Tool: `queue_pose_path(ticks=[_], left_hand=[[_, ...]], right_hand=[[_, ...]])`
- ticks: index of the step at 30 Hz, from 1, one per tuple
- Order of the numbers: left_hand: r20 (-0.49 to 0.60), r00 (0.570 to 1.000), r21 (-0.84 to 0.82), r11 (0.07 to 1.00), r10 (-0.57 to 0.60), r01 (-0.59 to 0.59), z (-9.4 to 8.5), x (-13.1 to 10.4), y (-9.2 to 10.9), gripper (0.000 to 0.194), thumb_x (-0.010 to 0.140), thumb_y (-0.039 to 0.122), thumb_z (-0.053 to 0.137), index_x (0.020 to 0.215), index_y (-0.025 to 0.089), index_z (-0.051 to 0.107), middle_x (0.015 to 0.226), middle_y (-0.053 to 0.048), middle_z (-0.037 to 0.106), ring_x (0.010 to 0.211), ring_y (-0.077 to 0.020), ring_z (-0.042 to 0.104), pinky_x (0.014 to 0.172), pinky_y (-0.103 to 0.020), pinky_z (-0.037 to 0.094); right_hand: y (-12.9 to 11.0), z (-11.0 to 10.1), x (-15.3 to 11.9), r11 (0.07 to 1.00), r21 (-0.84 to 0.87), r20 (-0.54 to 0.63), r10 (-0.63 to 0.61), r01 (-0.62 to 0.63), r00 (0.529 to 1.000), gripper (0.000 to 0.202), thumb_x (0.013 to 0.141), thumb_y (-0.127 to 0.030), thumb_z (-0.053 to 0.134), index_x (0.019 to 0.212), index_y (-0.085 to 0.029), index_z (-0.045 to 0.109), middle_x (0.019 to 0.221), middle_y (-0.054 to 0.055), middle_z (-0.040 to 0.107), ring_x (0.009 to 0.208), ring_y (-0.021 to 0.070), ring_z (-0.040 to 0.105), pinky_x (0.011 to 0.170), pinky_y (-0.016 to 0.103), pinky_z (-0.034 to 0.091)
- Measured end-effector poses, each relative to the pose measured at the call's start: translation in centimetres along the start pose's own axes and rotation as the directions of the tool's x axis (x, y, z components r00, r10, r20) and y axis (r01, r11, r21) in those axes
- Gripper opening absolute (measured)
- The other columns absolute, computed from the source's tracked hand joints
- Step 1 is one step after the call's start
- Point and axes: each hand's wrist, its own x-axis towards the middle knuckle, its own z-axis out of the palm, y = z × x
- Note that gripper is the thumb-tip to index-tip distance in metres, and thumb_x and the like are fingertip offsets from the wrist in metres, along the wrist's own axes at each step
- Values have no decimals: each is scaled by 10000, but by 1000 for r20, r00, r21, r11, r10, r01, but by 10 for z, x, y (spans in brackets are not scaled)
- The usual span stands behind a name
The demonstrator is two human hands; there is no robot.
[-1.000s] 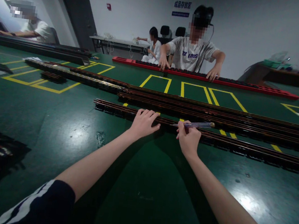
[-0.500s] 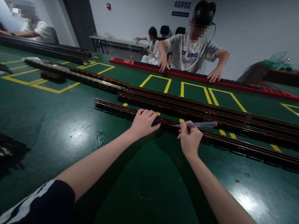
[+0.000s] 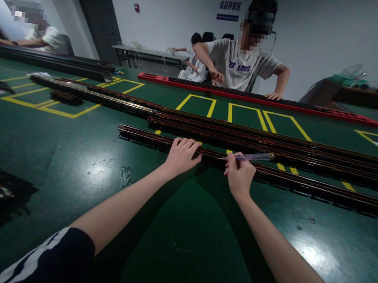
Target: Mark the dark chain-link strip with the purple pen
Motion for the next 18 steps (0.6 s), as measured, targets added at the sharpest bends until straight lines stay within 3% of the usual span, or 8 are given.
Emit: queue_pose_path(ticks=[7, 18], left_hand=[[-26, 999, 24, 999, 32, -31, 1, -1, 1, 329, 899, 273, 442, 1173, 176, 596, 1148, -102, 655, 1072, -264, 573, 958, -446, 375], [-11, 999, 41, 998, 40, -39, 1, -1, 1, 357, 899, 187, 393, 1195, 176, 592, 1177, -95, 649, 1087, -258, 564, 965, -444, 363]], right_hand=[[0, 2, 0, 1000, 23, 14, 14, -14, 1000, 360, 845, -416, 505, 550, -210, 511, 461, 11, 557, 399, 152, 540, 485, 275, 435], [-3, 1, -1, 995, 79, 82, -62, 55, 995, 385, 868, -463, 506, 594, -196, 554, 497, 11, 589, 386, 132, 533, 456, 258, 434]])
